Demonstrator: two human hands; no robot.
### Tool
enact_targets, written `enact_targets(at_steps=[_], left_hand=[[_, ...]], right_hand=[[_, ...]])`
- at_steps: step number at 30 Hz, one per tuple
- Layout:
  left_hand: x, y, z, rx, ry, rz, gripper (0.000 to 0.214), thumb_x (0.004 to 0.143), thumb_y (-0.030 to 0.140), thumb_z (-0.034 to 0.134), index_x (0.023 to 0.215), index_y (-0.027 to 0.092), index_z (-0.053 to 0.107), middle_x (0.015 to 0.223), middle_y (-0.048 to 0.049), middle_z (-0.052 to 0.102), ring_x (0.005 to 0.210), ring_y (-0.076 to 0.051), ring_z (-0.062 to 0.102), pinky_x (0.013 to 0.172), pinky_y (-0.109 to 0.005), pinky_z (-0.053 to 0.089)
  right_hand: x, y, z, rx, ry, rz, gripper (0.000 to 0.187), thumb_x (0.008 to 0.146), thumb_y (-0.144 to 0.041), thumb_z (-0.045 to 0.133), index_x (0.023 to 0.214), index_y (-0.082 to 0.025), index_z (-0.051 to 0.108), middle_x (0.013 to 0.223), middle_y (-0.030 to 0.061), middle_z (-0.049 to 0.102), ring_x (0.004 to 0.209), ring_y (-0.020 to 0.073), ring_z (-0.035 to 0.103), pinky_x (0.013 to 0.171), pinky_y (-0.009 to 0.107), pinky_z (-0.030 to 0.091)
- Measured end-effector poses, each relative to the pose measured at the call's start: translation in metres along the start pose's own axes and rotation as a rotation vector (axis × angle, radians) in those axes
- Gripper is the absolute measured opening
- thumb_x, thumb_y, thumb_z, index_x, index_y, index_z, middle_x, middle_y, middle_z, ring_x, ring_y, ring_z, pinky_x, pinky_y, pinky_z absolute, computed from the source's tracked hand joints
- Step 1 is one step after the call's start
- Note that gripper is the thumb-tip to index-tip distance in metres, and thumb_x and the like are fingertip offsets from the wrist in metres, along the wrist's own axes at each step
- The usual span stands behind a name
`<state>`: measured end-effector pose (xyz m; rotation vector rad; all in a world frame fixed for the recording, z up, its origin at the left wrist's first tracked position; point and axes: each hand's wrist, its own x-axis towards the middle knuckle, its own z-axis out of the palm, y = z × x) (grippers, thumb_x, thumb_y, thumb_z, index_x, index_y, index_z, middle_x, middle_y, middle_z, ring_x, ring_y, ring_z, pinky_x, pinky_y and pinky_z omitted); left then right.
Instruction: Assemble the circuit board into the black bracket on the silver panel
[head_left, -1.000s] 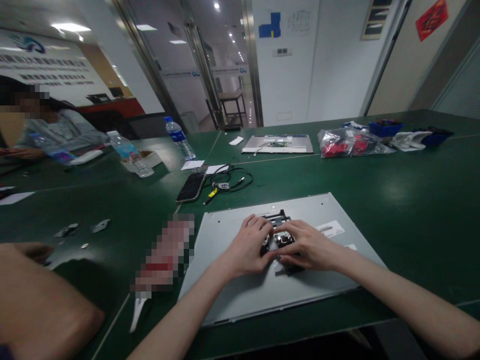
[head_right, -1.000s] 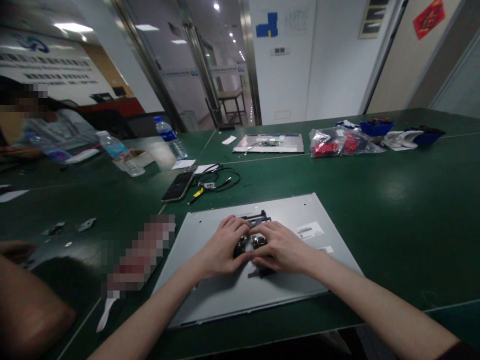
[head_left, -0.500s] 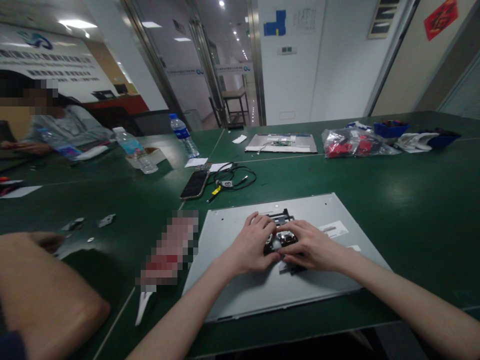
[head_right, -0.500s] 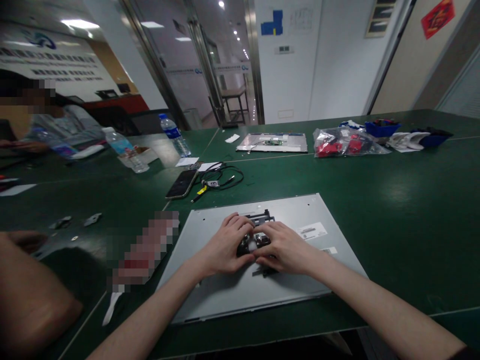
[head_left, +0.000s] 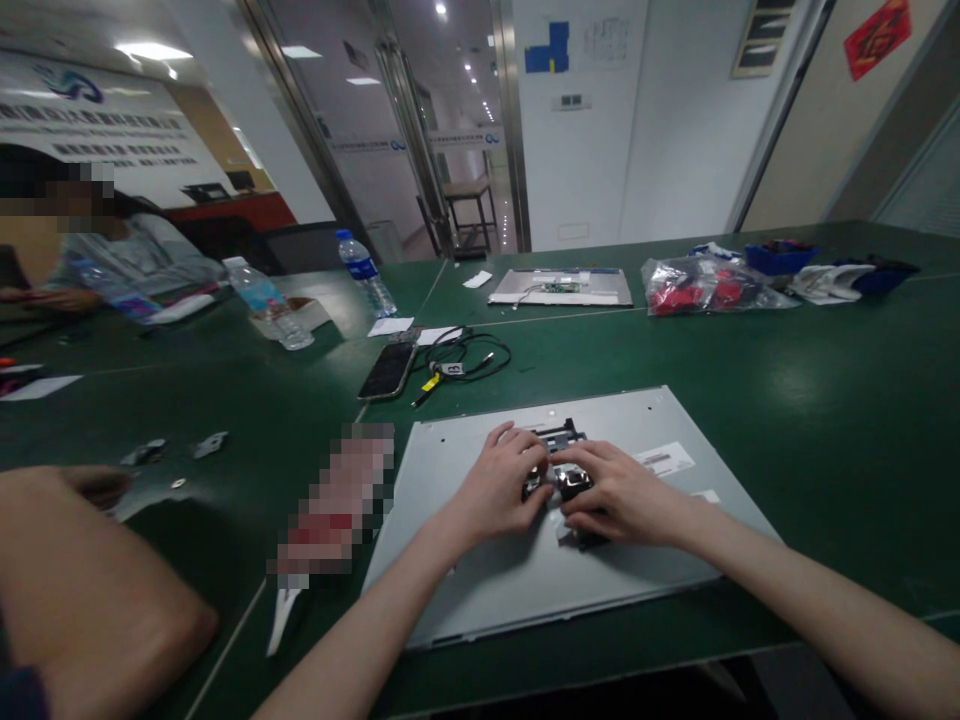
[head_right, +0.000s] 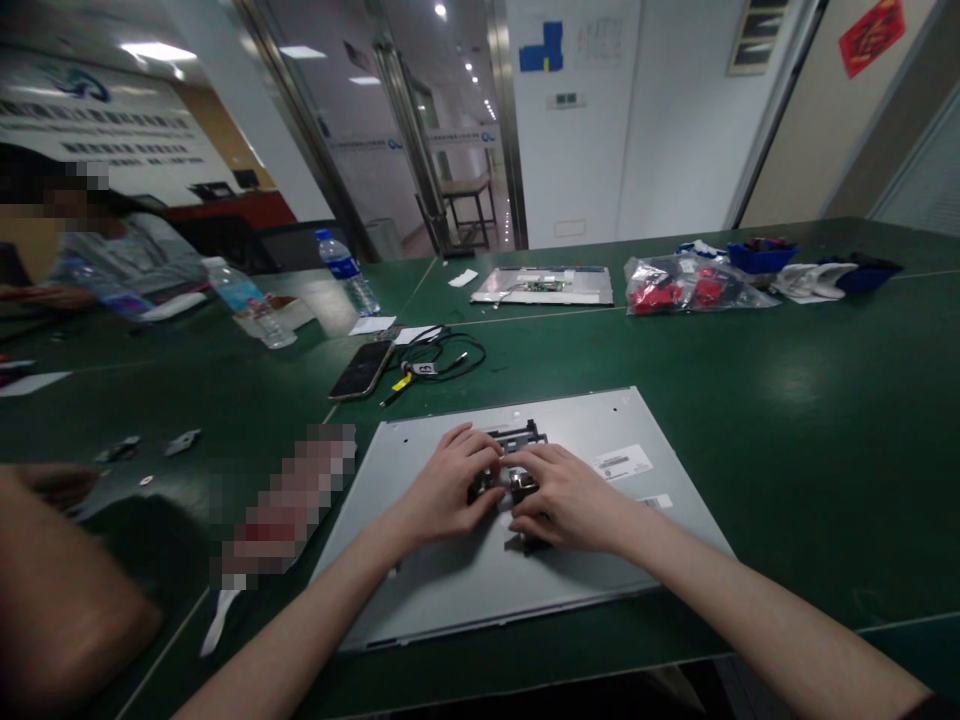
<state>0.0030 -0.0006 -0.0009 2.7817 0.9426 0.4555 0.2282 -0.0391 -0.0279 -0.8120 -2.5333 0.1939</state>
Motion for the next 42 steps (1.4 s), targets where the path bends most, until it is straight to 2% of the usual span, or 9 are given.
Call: enact_targets(at_steps=[6,12,15,18,22,28,30,35,42], left_hand=[[0.000,0.001,0.000,0.009,-0.005,0.003,0.011,0.080,0.026,0.063,0.091,0.022,0.061,0.103,-0.0047,0.061,0.106,-0.025,0.056,0.114,-0.054,0.027],[0.000,0.001,0.000,0.002,0.000,0.022,0.014,0.080,0.027,0.065,0.094,0.022,0.062,0.104,-0.0046,0.062,0.105,-0.025,0.056,0.113,-0.054,0.028],[0.000,0.001,-0.002,0.006,-0.001,0.017,0.015,0.079,0.028,0.066,0.093,0.022,0.063,0.104,-0.0050,0.062,0.105,-0.025,0.056,0.113,-0.054,0.028],[0.000,0.001,-0.002,0.008,-0.004,0.015,0.015,0.078,0.027,0.067,0.092,0.021,0.063,0.105,-0.0055,0.062,0.106,-0.026,0.056,0.113,-0.054,0.029],[0.001,-0.001,0.000,0.013,0.001,0.018,0.015,0.077,0.025,0.066,0.091,0.021,0.063,0.104,-0.0051,0.062,0.106,-0.025,0.056,0.112,-0.054,0.028],[0.000,0.000,0.002,0.013,0.006,0.014,0.009,0.077,0.023,0.062,0.086,0.020,0.062,0.104,-0.0049,0.062,0.106,-0.024,0.056,0.113,-0.052,0.027],[0.000,0.000,0.002,0.010,0.012,0.013,0.010,0.075,0.019,0.061,0.085,0.020,0.062,0.103,-0.0047,0.062,0.105,-0.024,0.056,0.112,-0.052,0.028],[0.001,0.000,0.002,0.004,0.013,0.012,0.010,0.076,0.018,0.062,0.085,0.021,0.061,0.103,-0.0040,0.062,0.104,-0.023,0.056,0.111,-0.050,0.029],[0.000,-0.002,0.003,0.001,0.006,-0.006,0.011,0.079,0.025,0.068,0.085,0.021,0.060,0.104,-0.0036,0.062,0.104,-0.023,0.056,0.111,-0.051,0.029]], right_hand=[[0.000,-0.001,-0.004,-0.028,0.014,-0.006,0.017,0.093,-0.034,0.063,0.091,-0.023,0.077,0.138,0.0111,0.052,0.129,0.0271,0.045,0.104,0.047,0.043],[0.001,-0.004,-0.007,0.014,0.045,-0.038,0.016,0.093,-0.034,0.062,0.093,-0.022,0.073,0.132,0.0094,0.056,0.122,0.0254,0.050,0.101,0.044,0.044],[0.001,-0.005,-0.009,0.031,0.048,-0.038,0.018,0.091,-0.036,0.064,0.101,-0.021,0.069,0.128,0.0102,0.057,0.117,0.0251,0.052,0.099,0.044,0.045],[0.002,-0.005,-0.010,0.023,0.015,-0.035,0.030,0.086,-0.034,0.070,0.111,-0.020,0.065,0.129,0.0113,0.056,0.116,0.0271,0.051,0.097,0.045,0.045],[0.003,-0.007,-0.009,0.027,-0.019,-0.035,0.035,0.083,-0.032,0.074,0.114,-0.021,0.064,0.129,0.0109,0.056,0.114,0.0271,0.050,0.097,0.044,0.044],[0.002,-0.010,0.000,0.049,-0.019,-0.085,0.046,0.083,-0.051,0.070,0.115,-0.019,0.063,0.130,0.0133,0.055,0.120,0.0289,0.048,0.101,0.046,0.041],[0.002,-0.011,0.005,0.024,0.001,-0.079,0.042,0.084,-0.048,0.069,0.114,-0.018,0.064,0.127,0.0128,0.056,0.119,0.0286,0.048,0.101,0.046,0.042],[0.004,-0.011,0.012,-0.053,0.069,-0.091,0.011,0.089,-0.025,0.062,0.096,-0.021,0.069,0.116,0.0083,0.062,0.112,0.0240,0.051,0.097,0.040,0.042],[0.005,-0.010,0.005,-0.067,0.038,-0.099,0.016,0.094,-0.018,0.054,0.085,-0.021,0.067,0.089,-0.0003,0.071,0.095,0.0192,0.056,0.088,0.035,0.040]])
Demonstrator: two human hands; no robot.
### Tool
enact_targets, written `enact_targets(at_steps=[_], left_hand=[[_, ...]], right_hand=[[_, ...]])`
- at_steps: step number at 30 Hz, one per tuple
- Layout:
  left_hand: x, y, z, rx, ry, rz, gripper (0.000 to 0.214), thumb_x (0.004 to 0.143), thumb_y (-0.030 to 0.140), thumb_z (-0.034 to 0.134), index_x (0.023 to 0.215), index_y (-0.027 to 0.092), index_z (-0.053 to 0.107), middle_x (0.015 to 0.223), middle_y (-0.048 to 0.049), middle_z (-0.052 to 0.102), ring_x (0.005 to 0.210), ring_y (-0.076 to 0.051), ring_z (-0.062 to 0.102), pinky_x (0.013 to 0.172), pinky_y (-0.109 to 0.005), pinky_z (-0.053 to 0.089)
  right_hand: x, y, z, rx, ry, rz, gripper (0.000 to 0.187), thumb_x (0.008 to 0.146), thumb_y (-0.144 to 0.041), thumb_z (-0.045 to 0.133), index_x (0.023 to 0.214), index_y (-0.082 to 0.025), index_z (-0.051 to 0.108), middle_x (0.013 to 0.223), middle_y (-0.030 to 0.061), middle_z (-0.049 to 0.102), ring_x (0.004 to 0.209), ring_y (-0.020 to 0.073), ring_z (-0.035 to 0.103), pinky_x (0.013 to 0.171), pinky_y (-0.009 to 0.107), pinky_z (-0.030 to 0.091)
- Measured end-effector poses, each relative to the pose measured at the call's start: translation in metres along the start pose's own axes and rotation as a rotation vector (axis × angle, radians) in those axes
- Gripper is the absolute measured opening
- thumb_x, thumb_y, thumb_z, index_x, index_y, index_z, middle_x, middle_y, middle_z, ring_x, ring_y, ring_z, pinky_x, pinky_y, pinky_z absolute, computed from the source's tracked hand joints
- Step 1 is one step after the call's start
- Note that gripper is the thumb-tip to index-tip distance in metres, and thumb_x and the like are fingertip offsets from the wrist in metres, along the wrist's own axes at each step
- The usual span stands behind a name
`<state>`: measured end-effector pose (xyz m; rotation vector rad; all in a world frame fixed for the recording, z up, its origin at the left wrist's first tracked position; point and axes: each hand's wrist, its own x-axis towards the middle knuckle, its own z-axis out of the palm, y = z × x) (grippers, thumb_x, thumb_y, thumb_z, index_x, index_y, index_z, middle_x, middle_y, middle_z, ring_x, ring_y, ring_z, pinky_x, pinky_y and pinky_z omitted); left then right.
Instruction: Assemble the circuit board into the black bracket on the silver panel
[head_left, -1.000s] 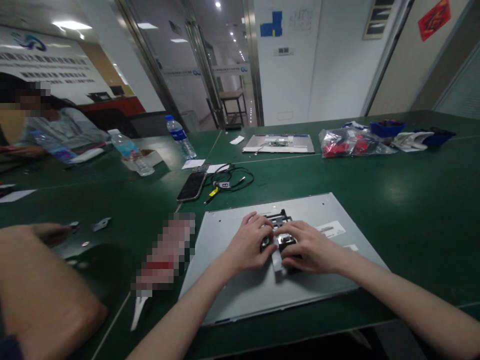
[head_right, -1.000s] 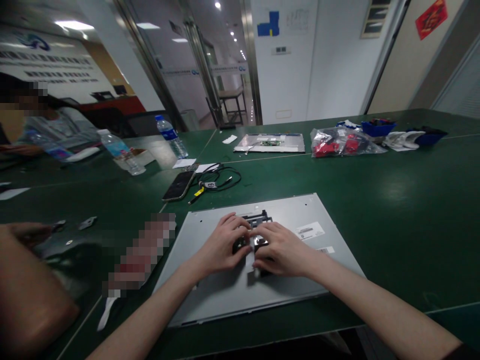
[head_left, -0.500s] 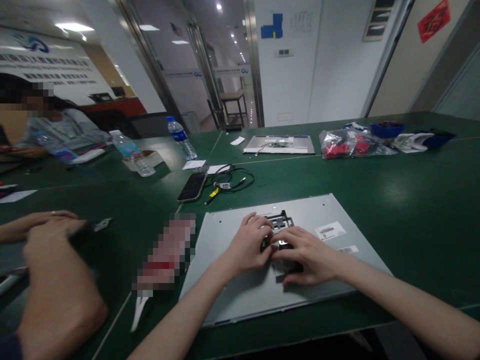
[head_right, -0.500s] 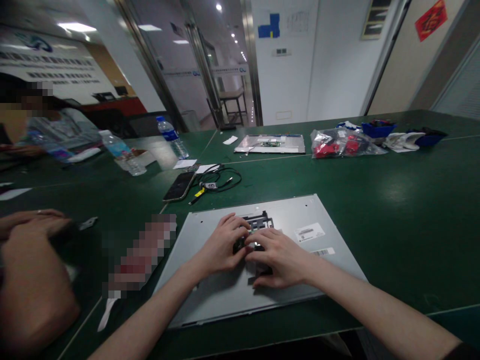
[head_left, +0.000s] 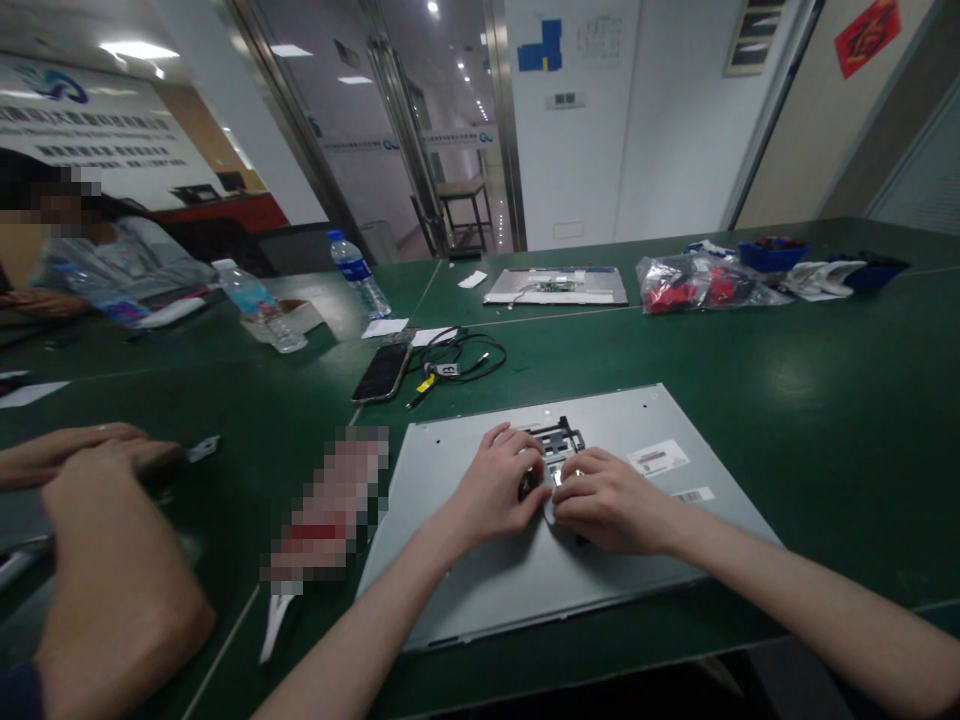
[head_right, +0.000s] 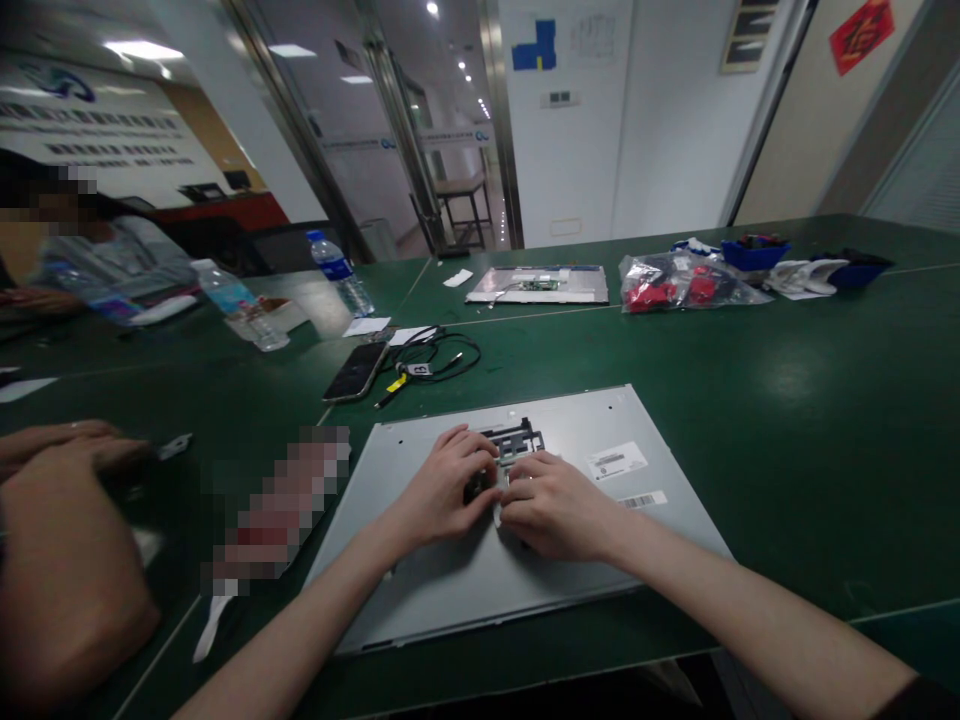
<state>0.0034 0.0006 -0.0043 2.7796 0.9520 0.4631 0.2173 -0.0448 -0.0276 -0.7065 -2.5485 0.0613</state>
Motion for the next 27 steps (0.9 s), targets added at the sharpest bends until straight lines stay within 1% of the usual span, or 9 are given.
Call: enact_targets(at_steps=[4,8,11,17,20,24,27], left_hand=[[0.000,0.000,0.001,0.010,-0.002,-0.009,0.011,0.079,0.024,0.067,0.087,0.021,0.060,0.102,-0.0033,0.062,0.104,-0.023,0.056,0.111,-0.051,0.030],[0.001,0.001,0.000,0.017,0.002,-0.004,0.015,0.079,0.023,0.066,0.093,0.022,0.061,0.101,-0.0036,0.062,0.103,-0.024,0.056,0.109,-0.051,0.032],[0.002,0.002,0.000,0.007,0.006,-0.001,0.015,0.078,0.023,0.066,0.093,0.022,0.062,0.102,-0.0038,0.063,0.103,-0.024,0.057,0.108,-0.051,0.033],[0.002,0.002,0.000,0.006,0.012,-0.002,0.014,0.079,0.022,0.066,0.093,0.022,0.064,0.100,-0.0035,0.064,0.101,-0.024,0.057,0.107,-0.051,0.034],[0.002,0.002,0.001,0.008,0.014,-0.034,0.010,0.079,0.023,0.066,0.089,0.022,0.065,0.096,-0.0037,0.065,0.096,-0.023,0.058,0.104,-0.048,0.038],[0.003,0.003,0.007,0.005,0.038,-0.077,0.003,0.081,0.022,0.064,0.083,0.021,0.066,0.089,-0.0034,0.066,0.091,-0.022,0.060,0.100,-0.047,0.041],[0.003,0.004,0.011,0.002,0.053,-0.096,0.005,0.080,0.020,0.063,0.077,0.021,0.067,0.082,-0.0027,0.067,0.085,-0.021,0.061,0.101,-0.048,0.040]], right_hand=[[-0.001,-0.001,0.003,-0.008,-0.038,-0.013,0.016,0.093,-0.017,0.055,0.082,-0.021,0.066,0.085,-0.0023,0.072,0.088,0.0185,0.055,0.083,0.035,0.038],[-0.002,-0.001,0.008,-0.035,-0.056,-0.008,0.016,0.092,-0.017,0.058,0.079,-0.022,0.066,0.082,-0.0028,0.072,0.085,0.0191,0.055,0.078,0.035,0.035],[-0.002,-0.001,0.009,-0.041,-0.066,0.004,0.016,0.092,-0.017,0.058,0.079,-0.022,0.067,0.080,-0.0028,0.072,0.083,0.0192,0.055,0.076,0.035,0.034],[-0.001,-0.003,0.006,-0.005,-0.075,0.018,0.016,0.094,-0.029,0.059,0.084,-0.021,0.068,0.084,-0.0013,0.073,0.086,0.0201,0.055,0.078,0.036,0.034],[-0.001,-0.004,0.002,0.013,-0.097,0.010,0.019,0.095,-0.034,0.058,0.086,-0.020,0.068,0.087,-0.0005,0.074,0.088,0.0207,0.055,0.078,0.037,0.033],[0.000,-0.005,-0.003,0.023,-0.129,-0.011,0.020,0.096,-0.034,0.057,0.085,-0.021,0.068,0.091,-0.0006,0.074,0.088,0.0204,0.055,0.078,0.036,0.033],[0.000,-0.007,-0.003,0.011,-0.136,-0.015,0.020,0.095,-0.036,0.058,0.084,-0.021,0.067,0.091,-0.0005,0.073,0.088,0.0205,0.055,0.078,0.037,0.033]])
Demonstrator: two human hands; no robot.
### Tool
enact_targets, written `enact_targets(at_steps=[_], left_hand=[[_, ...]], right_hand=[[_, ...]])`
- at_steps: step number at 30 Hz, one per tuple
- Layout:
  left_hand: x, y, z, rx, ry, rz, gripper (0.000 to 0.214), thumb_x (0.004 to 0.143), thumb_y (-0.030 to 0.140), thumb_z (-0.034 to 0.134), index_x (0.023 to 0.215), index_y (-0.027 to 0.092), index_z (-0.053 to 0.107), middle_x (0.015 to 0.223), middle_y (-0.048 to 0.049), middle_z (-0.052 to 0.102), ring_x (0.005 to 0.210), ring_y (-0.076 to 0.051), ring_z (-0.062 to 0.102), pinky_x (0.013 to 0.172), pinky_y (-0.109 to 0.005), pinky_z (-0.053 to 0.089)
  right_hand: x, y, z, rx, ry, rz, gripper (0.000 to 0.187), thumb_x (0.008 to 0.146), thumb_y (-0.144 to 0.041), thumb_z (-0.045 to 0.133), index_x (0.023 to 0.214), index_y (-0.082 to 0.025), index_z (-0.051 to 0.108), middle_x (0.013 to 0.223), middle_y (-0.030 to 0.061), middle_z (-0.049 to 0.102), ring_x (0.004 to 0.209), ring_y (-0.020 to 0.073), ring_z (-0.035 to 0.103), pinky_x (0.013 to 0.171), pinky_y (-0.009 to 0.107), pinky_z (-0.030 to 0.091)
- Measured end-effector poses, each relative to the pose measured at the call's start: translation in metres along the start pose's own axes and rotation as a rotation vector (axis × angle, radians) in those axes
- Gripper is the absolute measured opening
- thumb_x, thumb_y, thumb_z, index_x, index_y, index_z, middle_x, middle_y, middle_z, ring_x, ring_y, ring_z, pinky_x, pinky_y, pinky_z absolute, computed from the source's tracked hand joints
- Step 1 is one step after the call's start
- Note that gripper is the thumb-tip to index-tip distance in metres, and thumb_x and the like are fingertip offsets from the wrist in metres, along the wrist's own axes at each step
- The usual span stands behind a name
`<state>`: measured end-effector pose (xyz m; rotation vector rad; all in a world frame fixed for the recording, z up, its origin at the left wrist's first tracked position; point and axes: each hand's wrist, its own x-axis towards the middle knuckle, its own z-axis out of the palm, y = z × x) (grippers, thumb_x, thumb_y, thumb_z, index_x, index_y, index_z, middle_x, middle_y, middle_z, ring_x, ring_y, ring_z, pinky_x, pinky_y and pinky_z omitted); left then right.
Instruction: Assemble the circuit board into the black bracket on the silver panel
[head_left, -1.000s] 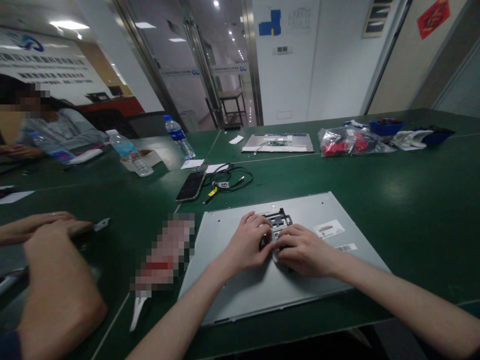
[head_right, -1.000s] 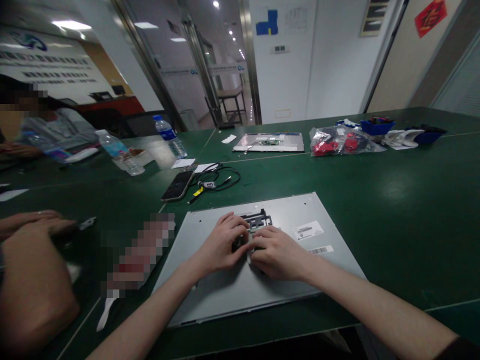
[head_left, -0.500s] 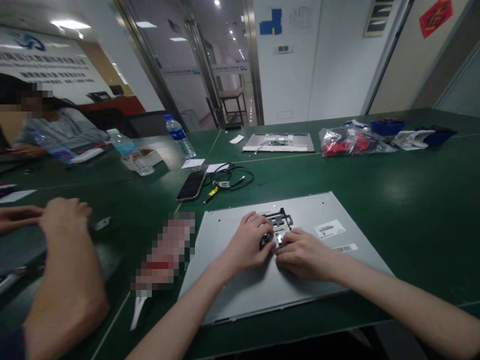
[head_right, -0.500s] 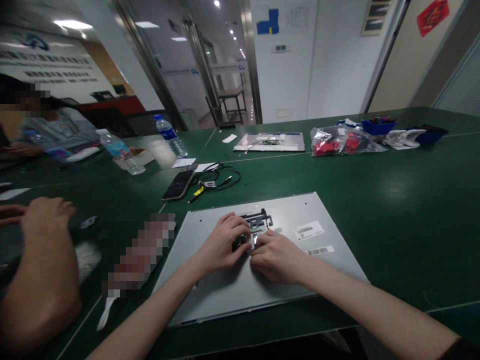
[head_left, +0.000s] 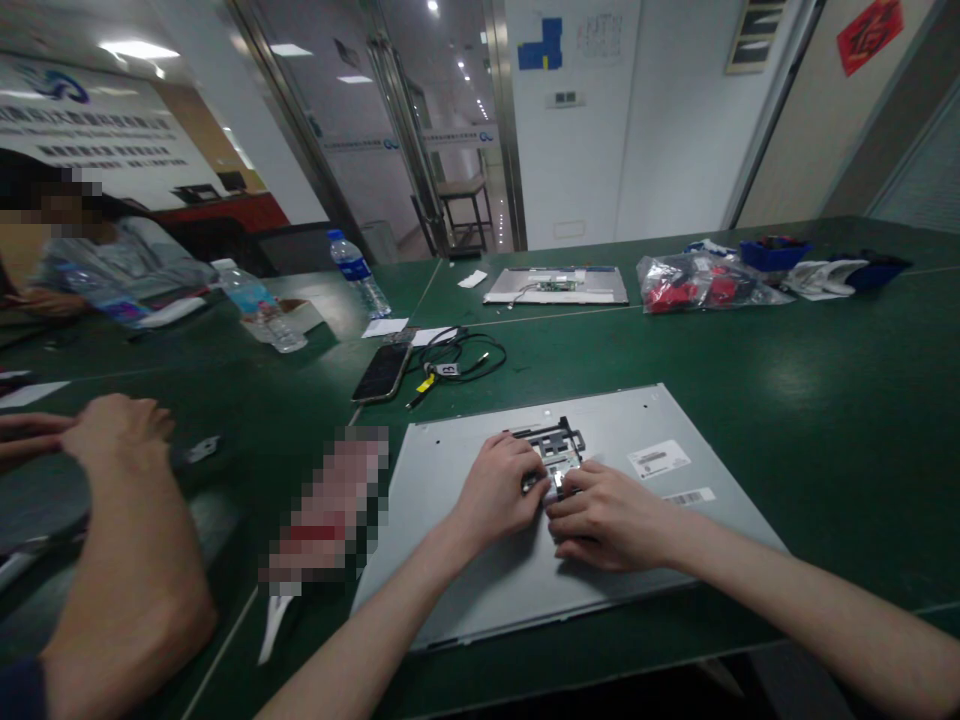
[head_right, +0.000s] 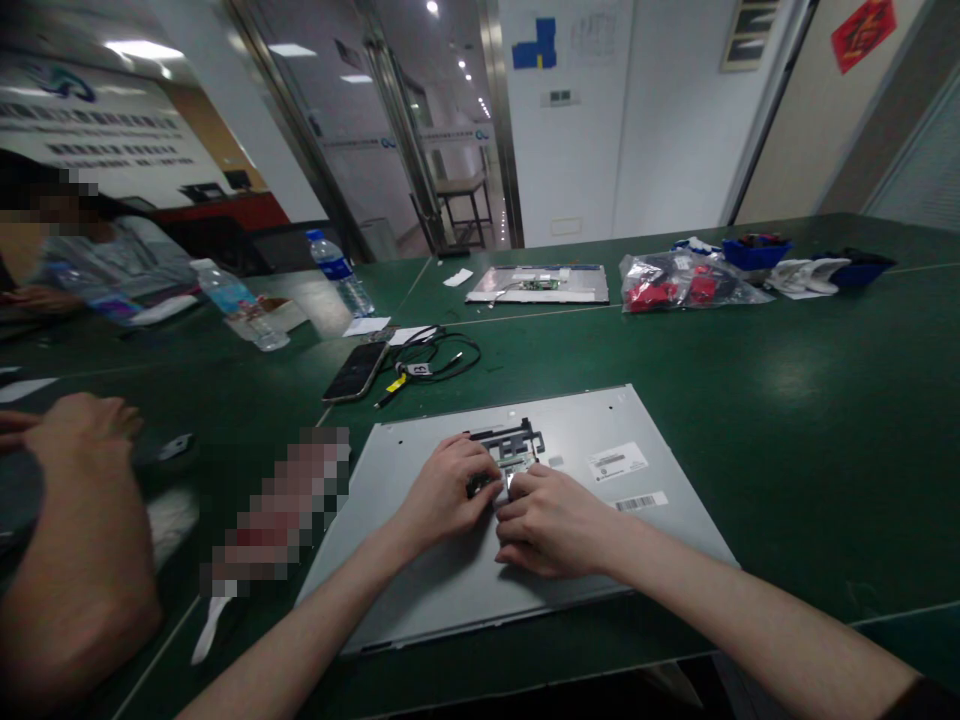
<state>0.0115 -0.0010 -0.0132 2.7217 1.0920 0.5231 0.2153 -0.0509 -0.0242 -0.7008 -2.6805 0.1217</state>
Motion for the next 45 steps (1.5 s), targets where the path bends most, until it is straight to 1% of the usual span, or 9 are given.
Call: enact_targets(at_steps=[6,14,22,25,28,32,37,40,45], left_hand=[[0.000,0.000,-0.001,-0.030,-0.001,0.027,0.011,0.081,0.018,0.062,0.073,0.023,0.069,0.076,-0.0011,0.068,0.079,-0.019,0.061,0.098,-0.047,0.041],[0.000,-0.002,0.000,-0.059,-0.021,0.018,0.012,0.081,0.016,0.061,0.077,0.023,0.070,0.082,-0.0004,0.069,0.085,-0.020,0.062,0.100,-0.046,0.039],[0.002,0.002,-0.008,-0.044,-0.057,0.038,0.014,0.081,0.016,0.058,0.082,0.023,0.070,0.084,-0.0015,0.070,0.086,-0.021,0.062,0.100,-0.047,0.037],[0.001,0.004,-0.013,-0.049,-0.073,0.044,0.012,0.080,0.019,0.060,0.087,0.023,0.069,0.087,-0.0021,0.070,0.091,-0.022,0.063,0.104,-0.050,0.034],[-0.001,0.005,-0.016,-0.050,-0.099,0.055,0.015,0.076,0.021,0.062,0.090,0.023,0.067,0.091,-0.0027,0.068,0.095,-0.024,0.062,0.106,-0.052,0.033],[-0.002,0.004,-0.019,-0.034,-0.124,0.087,0.021,0.072,0.022,0.063,0.093,0.022,0.064,0.098,-0.0045,0.065,0.097,-0.026,0.060,0.107,-0.055,0.032],[-0.002,0.001,-0.019,-0.016,-0.126,0.111,0.027,0.068,0.020,0.063,0.095,0.023,0.062,0.099,-0.0045,0.063,0.097,-0.026,0.059,0.108,-0.055,0.032],[-0.003,-0.001,-0.021,-0.017,-0.131,0.124,0.029,0.066,0.019,0.062,0.096,0.024,0.061,0.099,-0.0042,0.063,0.098,-0.026,0.059,0.108,-0.055,0.032],[-0.002,-0.001,-0.024,-0.042,-0.139,0.145,0.030,0.066,0.017,0.060,0.095,0.024,0.062,0.098,-0.0033,0.065,0.099,-0.025,0.060,0.107,-0.055,0.033]], right_hand=[[0.000,-0.002,0.004,-0.027,0.001,0.001,0.021,0.094,-0.039,0.059,0.085,-0.022,0.066,0.092,-0.0008,0.073,0.088,0.0207,0.055,0.078,0.038,0.034],[-0.001,0.000,-0.001,0.002,-0.008,-0.023,0.020,0.095,-0.037,0.057,0.086,-0.022,0.066,0.092,-0.0017,0.073,0.090,0.0202,0.055,0.078,0.037,0.035],[0.000,0.004,0.002,-0.036,0.090,0.028,0.014,0.096,-0.028,0.057,0.090,-0.021,0.067,0.087,0.0013,0.072,0.087,0.0204,0.056,0.079,0.036,0.036],[-0.001,0.010,0.002,-0.055,0.160,0.103,0.013,0.096,-0.025,0.055,0.092,-0.021,0.067,0.088,0.0036,0.070,0.087,0.0208,0.055,0.078,0.036,0.037],[-0.004,0.019,0.000,-0.025,0.230,0.237,0.013,0.095,-0.022,0.057,0.104,-0.020,0.066,0.099,0.0068,0.068,0.093,0.0223,0.055,0.081,0.037,0.039],[-0.008,0.031,-0.003,0.049,0.187,0.316,0.027,0.089,-0.025,0.064,0.115,-0.018,0.062,0.108,0.0107,0.065,0.102,0.0250,0.054,0.086,0.040,0.041],[-0.009,0.034,-0.002,0.071,0.113,0.315,0.014,0.091,-0.027,0.062,0.101,-0.018,0.066,0.098,0.0075,0.066,0.094,0.0219,0.056,0.082,0.037,0.041],[-0.007,0.033,-0.001,0.062,0.122,0.312,0.011,0.091,-0.027,0.062,0.095,-0.018,0.066,0.094,0.0068,0.066,0.091,0.0212,0.056,0.080,0.036,0.040],[-0.008,0.032,0.001,0.053,0.149,0.312,0.010,0.090,-0.027,0.062,0.093,-0.018,0.065,0.091,0.0062,0.065,0.090,0.0211,0.055,0.081,0.036,0.038]])
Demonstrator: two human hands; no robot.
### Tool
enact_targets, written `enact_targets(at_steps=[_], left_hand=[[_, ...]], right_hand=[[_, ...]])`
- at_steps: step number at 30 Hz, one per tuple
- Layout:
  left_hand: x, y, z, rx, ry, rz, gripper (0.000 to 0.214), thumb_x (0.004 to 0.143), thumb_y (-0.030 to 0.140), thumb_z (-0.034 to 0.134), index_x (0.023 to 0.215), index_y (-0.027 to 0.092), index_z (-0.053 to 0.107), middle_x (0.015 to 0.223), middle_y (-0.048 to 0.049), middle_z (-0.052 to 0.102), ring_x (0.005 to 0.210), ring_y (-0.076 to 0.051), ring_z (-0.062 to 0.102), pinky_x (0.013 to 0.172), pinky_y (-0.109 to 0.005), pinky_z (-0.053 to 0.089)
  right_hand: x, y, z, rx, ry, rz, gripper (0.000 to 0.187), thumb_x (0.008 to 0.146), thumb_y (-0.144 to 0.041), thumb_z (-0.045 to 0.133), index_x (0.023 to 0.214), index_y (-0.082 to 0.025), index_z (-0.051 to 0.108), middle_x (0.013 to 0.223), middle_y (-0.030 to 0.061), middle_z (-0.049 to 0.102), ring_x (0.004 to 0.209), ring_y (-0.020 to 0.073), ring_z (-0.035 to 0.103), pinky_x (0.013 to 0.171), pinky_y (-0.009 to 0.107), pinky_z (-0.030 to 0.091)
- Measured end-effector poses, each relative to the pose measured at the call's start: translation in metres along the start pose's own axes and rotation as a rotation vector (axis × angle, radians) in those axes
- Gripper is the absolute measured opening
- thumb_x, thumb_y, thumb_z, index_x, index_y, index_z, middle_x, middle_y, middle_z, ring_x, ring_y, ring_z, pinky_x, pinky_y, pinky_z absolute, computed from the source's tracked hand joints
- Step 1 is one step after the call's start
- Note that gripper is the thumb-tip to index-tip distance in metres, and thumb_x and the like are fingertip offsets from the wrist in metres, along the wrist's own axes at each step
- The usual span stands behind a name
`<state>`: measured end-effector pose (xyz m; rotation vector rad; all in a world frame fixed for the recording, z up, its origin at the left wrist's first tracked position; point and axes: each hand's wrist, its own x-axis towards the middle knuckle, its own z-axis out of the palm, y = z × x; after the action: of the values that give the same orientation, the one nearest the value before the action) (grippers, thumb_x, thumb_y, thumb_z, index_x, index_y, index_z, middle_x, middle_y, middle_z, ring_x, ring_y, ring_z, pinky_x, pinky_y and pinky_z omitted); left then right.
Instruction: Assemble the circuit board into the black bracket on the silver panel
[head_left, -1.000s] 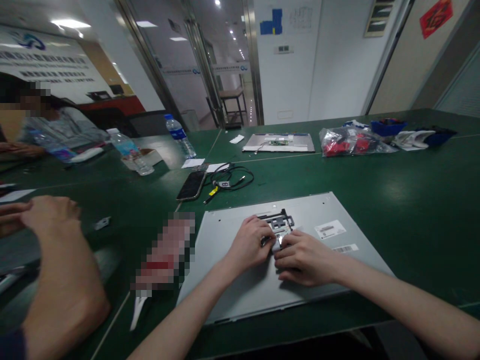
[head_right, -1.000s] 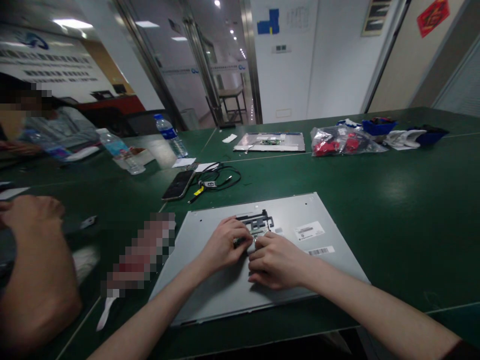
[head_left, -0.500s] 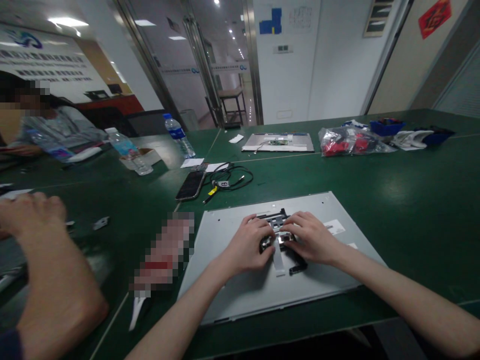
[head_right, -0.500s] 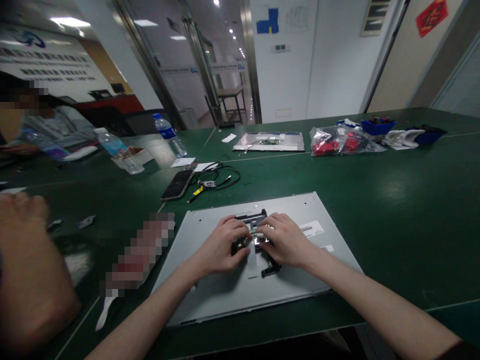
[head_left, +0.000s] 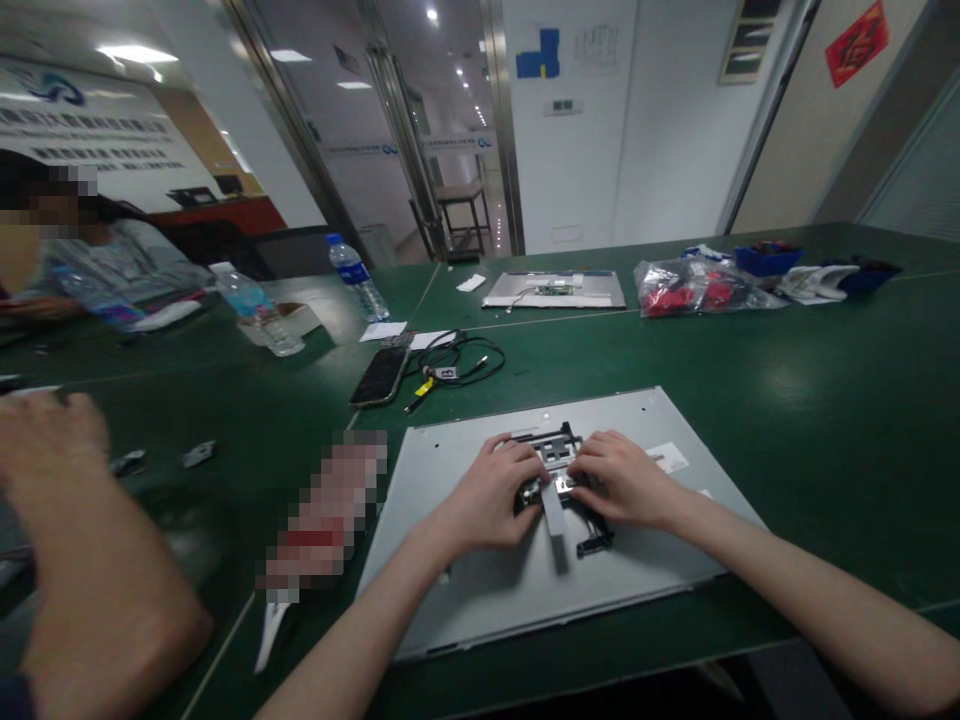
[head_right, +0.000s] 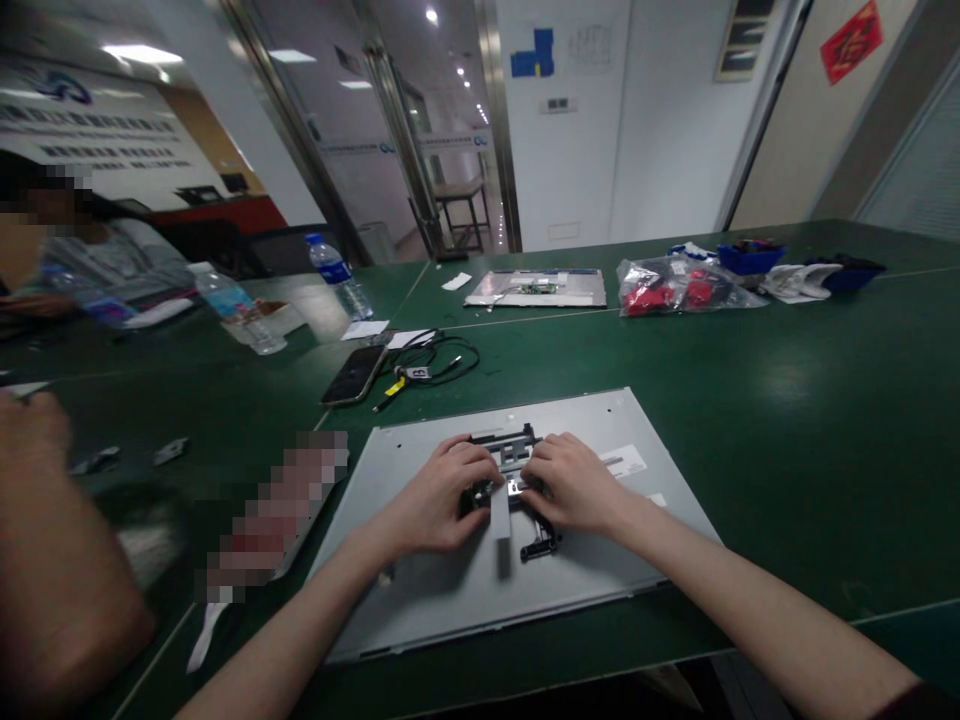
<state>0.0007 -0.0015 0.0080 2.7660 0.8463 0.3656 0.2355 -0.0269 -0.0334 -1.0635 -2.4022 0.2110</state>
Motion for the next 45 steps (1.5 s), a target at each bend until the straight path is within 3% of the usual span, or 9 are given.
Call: enact_targets(at_steps=[5,11,18,27,35,45], left_hand=[[-0.001,-0.001,-0.001,-0.010,-0.002,0.006,0.031,0.068,0.017,0.061,0.098,0.025,0.063,0.099,-0.0031,0.065,0.100,-0.025,0.060,0.109,-0.055,0.032],[0.000,0.000,-0.002,-0.008,-0.019,-0.006,0.029,0.071,0.015,0.059,0.098,0.025,0.066,0.099,-0.0025,0.067,0.098,-0.023,0.061,0.110,-0.054,0.030],[0.002,0.001,0.000,0.000,-0.011,-0.010,0.016,0.085,0.021,0.057,0.093,0.025,0.069,0.094,-0.0015,0.069,0.093,-0.021,0.063,0.108,-0.051,0.032],[0.001,-0.001,0.004,0.034,0.010,-0.011,0.013,0.081,0.028,0.067,0.094,0.024,0.069,0.097,-0.0031,0.068,0.097,-0.024,0.061,0.107,-0.053,0.033],[0.001,0.001,0.003,0.024,0.032,-0.035,0.015,0.078,0.028,0.070,0.091,0.022,0.064,0.095,-0.0037,0.064,0.097,-0.024,0.058,0.105,-0.050,0.036],[0.000,-0.003,0.006,0.005,0.054,-0.028,0.014,0.079,0.027,0.069,0.092,0.022,0.065,0.106,-0.0065,0.061,0.104,-0.026,0.054,0.101,-0.050,0.040]], right_hand=[[-0.001,0.001,-0.001,0.004,-0.007,0.007,0.010,0.089,-0.027,0.062,0.092,-0.018,0.065,0.090,0.0059,0.065,0.089,0.0213,0.055,0.080,0.036,0.038],[-0.001,-0.003,-0.009,0.069,0.044,-0.013,0.020,0.088,-0.026,0.062,0.106,-0.019,0.067,0.101,0.0078,0.065,0.093,0.0226,0.056,0.084,0.039,0.040],[-0.001,-0.015,-0.006,0.162,-0.016,-0.173,0.017,0.095,-0.030,0.059,0.105,-0.025,0.071,0.118,0.0083,0.061,0.106,0.0219,0.055,0.092,0.040,0.042],[-0.003,-0.009,0.003,0.084,-0.074,-0.179,0.018,0.093,-0.035,0.062,0.104,-0.030,0.075,0.139,0.0085,0.050,0.123,0.0262,0.047,0.101,0.048,0.041],[-0.002,-0.011,0.000,0.089,-0.115,-0.173,0.018,0.094,-0.035,0.061,0.104,-0.030,0.076,0.148,0.0072,0.043,0.127,0.0271,0.045,0.104,0.049,0.042],[0.000,-0.014,-0.005,0.096,-0.133,-0.207,0.020,0.095,-0.034,0.060,0.108,-0.030,0.075,0.152,0.0083,0.039,0.134,0.0273,0.038,0.107,0.049,0.039]])
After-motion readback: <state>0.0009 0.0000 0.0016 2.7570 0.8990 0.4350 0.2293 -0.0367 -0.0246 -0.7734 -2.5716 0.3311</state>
